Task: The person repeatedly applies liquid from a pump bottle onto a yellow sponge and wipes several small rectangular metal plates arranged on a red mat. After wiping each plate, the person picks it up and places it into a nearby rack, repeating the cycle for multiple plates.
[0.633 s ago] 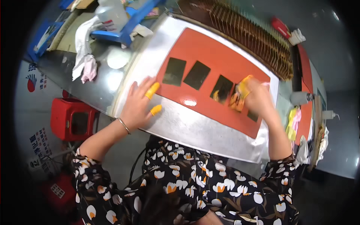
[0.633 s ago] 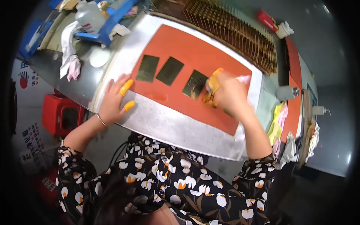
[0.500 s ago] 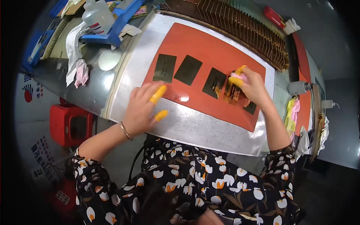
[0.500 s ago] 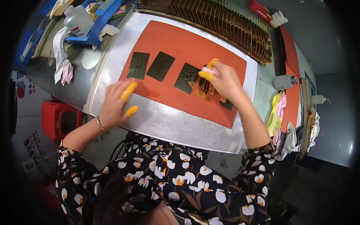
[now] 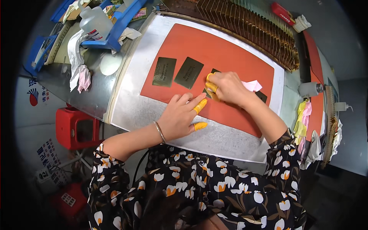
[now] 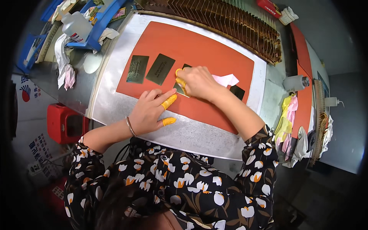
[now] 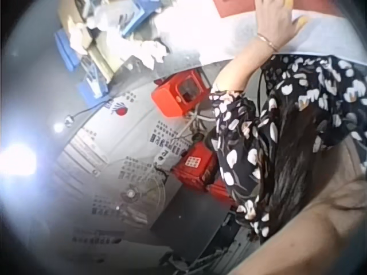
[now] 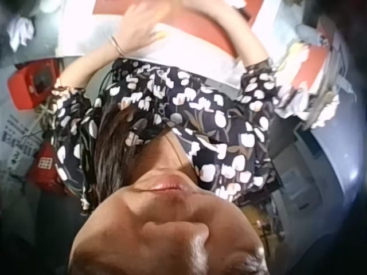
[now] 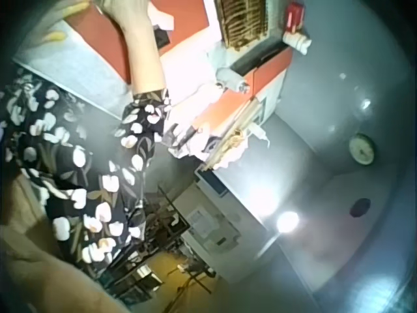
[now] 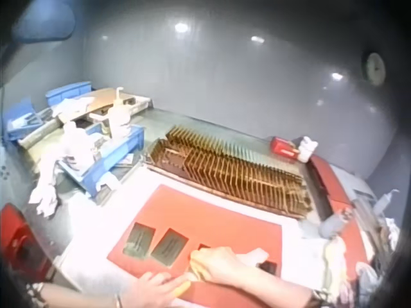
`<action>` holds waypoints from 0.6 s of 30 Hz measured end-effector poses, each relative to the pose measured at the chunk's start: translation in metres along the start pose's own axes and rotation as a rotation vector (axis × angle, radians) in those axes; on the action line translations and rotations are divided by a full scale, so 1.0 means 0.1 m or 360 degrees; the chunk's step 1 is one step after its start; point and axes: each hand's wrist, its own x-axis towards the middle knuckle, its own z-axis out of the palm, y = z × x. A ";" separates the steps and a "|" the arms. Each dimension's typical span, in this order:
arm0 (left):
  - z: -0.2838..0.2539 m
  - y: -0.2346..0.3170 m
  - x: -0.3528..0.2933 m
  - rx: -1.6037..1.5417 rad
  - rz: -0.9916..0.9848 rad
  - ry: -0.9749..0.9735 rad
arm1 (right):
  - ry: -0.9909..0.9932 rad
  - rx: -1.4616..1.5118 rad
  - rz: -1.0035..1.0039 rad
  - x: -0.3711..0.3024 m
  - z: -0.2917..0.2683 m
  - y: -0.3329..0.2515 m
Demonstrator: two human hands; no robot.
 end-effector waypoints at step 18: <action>0.08 -0.04 -0.03 -0.0107 -0.0045 0.0174 | -0.0033 0.0041 0.0102 0.03 -0.12 0.16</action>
